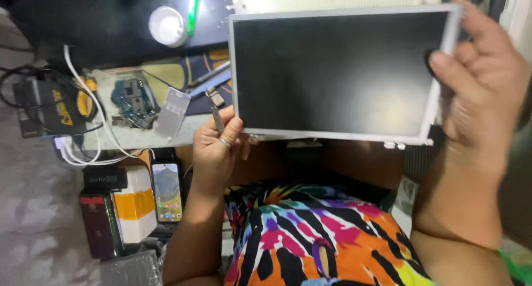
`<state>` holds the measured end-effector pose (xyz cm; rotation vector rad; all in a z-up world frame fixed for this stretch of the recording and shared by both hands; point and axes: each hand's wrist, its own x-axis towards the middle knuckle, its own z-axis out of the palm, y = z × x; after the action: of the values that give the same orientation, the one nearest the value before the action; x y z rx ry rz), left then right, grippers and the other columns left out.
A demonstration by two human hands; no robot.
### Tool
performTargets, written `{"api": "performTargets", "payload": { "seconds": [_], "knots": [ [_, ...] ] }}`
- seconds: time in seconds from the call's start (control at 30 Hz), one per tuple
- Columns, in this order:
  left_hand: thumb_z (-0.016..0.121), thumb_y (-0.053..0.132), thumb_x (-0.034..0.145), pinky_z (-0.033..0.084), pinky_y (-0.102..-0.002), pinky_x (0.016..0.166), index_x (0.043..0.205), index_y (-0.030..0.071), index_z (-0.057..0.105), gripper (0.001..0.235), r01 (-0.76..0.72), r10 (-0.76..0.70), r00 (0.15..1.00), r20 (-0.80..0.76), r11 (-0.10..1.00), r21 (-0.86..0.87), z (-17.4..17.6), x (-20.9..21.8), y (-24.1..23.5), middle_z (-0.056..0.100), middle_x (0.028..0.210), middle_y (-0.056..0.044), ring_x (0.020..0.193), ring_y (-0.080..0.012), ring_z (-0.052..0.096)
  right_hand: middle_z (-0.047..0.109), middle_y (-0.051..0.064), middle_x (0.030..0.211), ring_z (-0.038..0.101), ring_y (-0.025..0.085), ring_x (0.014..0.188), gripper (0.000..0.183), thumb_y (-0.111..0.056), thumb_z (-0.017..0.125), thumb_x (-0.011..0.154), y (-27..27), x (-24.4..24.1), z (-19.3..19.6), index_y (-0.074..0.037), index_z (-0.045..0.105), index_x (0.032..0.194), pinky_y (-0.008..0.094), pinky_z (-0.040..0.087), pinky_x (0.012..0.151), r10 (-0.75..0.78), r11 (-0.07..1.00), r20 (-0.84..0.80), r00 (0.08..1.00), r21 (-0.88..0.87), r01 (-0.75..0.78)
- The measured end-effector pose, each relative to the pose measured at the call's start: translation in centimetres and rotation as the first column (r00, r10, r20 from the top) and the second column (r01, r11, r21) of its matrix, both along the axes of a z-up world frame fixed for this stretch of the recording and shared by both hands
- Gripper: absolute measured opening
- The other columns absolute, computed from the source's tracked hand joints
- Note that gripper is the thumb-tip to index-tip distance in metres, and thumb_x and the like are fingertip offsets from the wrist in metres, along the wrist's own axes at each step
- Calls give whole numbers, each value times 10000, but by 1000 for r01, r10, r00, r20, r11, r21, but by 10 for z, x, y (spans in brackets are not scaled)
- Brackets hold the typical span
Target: The person removes the laptop screen, cleans the back of the panel with a brush, reconnects the ribbon cable, and reattaches the screen to the laptop body.
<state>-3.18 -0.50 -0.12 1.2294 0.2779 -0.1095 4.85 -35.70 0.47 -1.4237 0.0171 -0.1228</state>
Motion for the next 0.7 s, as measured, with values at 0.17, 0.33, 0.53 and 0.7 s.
{"api": "performTargets", "payload": {
  "seconds": [0.17, 0.33, 0.53, 0.7],
  "knots": [
    [703, 126, 1025, 431, -213, 491, 1189, -20, 720, 220, -6, -44, 986, 158, 953, 302, 13, 6, 9, 655, 749, -48, 565, -85, 586, 703, 15, 1057, 685, 137, 979, 370, -12, 675, 956, -28, -14, -4, -32, 583, 1315, 266, 587, 945, -68, 998, 111, 991, -8, 70],
    [676, 227, 1065, 448, -233, 483, 1170, -21, 720, 273, -31, -56, 954, 294, 958, 284, 29, 37, 5, 708, 801, -63, 588, -78, 582, 697, 56, 1064, 673, 210, 1009, 234, -80, 665, 988, -57, -16, -14, -35, 589, 1204, 327, 574, 960, -2, 982, 343, 939, -176, 67],
    [653, 283, 1021, 506, -191, 515, 1176, -94, 696, 409, 11, 37, 986, 163, 958, -286, 30, 58, -1, 701, 811, -61, 594, -45, 606, 689, 105, 1073, 658, 298, 1044, 143, -162, 653, 1025, -69, -24, -29, -39, 596, 1072, 401, 559, 977, 154, 906, 584, 797, -405, 122],
    [724, -49, 970, 554, -261, 847, 1284, -118, 642, 332, -25, 75, 981, 180, 963, -268, 3, 64, 4, 716, 1096, -162, 921, -163, 676, 695, 142, 1105, 637, 351, 1086, 157, -188, 674, 1047, -71, -29, -45, -43, 629, 1009, 423, 537, 999, 177, 890, 611, 771, -433, 139]
  ]
}}
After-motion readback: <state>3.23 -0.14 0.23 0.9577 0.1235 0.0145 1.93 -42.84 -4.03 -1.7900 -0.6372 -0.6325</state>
